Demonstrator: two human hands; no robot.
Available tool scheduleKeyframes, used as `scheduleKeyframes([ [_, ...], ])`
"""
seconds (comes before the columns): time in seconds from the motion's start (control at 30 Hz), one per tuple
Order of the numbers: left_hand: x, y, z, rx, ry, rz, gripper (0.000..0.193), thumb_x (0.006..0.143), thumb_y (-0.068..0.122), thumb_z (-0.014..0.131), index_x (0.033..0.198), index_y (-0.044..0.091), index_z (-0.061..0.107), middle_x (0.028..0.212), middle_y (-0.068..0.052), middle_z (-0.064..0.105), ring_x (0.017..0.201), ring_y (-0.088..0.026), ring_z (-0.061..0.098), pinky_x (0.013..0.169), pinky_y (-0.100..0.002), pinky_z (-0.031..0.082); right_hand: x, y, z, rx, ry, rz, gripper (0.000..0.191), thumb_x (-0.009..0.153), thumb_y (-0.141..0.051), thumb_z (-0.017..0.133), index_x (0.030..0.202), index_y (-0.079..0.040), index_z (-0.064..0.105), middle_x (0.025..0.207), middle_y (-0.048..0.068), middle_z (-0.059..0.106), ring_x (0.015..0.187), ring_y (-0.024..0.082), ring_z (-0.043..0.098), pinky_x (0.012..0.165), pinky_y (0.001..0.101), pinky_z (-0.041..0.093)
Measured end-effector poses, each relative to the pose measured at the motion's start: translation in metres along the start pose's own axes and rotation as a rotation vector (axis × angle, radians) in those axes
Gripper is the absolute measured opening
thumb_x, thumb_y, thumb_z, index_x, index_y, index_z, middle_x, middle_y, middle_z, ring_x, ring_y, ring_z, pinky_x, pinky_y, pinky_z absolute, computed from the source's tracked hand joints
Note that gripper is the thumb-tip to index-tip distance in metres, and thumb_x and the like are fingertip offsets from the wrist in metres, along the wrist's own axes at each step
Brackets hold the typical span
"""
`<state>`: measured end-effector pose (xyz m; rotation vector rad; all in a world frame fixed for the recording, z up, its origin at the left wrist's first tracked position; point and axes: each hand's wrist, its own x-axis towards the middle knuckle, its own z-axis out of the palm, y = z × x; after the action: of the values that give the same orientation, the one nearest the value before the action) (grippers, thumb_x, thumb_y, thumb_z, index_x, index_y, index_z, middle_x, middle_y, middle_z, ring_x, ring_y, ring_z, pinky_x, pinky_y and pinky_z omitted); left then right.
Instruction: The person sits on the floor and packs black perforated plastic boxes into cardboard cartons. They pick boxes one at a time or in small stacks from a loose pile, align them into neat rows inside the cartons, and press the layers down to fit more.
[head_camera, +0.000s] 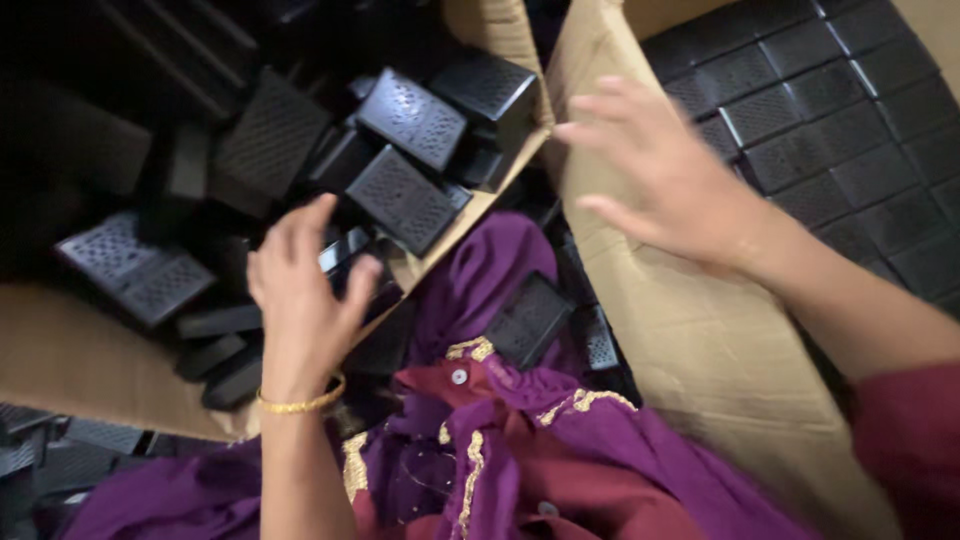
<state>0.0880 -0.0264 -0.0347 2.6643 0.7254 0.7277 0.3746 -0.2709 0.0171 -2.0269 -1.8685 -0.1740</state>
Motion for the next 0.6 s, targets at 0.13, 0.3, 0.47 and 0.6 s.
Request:
scheduleKeyframes([
  [0.13,-0.022,-0.011,0.002,0.088,-0.157,0.087,0.105,0.05,0.03,0.089,0.145,0.013,0.049,0.141,-0.024,0.046,0.13,-0.044,0.042,0.102,-0.069,0.034,0.064,0.008,0.069,-0.033,-0.074,-0.15,0.079,0.083,-0.027,0.08,0.15,-0.003,0.047,0.152,0.028,0.043,0.144,0.045,0.04,0.12,0.05,0.036],
  [0.3,-0.031,-0.033,-0.001,-0.072,-0.217,0.008,0.085,0.071,0.022,0.086,0.148,0.013,0.051,0.143,-0.011,0.051,0.134,-0.035,0.047,0.111,-0.057,0.041,0.101,0.04,0.122,-0.111,0.032,-0.082,0.088,0.087,-0.036,0.087,0.154,0.002,0.046,0.151,0.031,0.043,0.14,0.049,0.04,0.117,0.0575,0.031],
  [0.47,-0.038,-0.035,-0.01,0.06,-0.094,0.045,0.079,0.068,0.02,0.086,0.14,0.01,0.053,0.132,-0.014,0.054,0.124,-0.036,0.051,0.106,-0.059,0.038,0.106,0.043,0.145,-0.268,0.043,0.078,0.086,0.08,-0.034,0.088,0.152,-0.006,0.051,0.148,0.022,0.049,0.138,0.041,0.045,0.115,0.055,0.036],
  [0.6,-0.039,-0.021,-0.006,0.283,-0.057,0.158,0.08,0.077,0.019,0.08,0.151,0.019,0.051,0.115,-0.01,0.058,0.111,-0.03,0.055,0.11,-0.061,0.036,0.117,0.031,0.159,-0.476,0.037,0.212,0.093,0.067,-0.033,0.085,0.147,-0.001,0.051,0.143,0.027,0.046,0.126,0.044,0.044,0.1,0.0587,0.036],
])
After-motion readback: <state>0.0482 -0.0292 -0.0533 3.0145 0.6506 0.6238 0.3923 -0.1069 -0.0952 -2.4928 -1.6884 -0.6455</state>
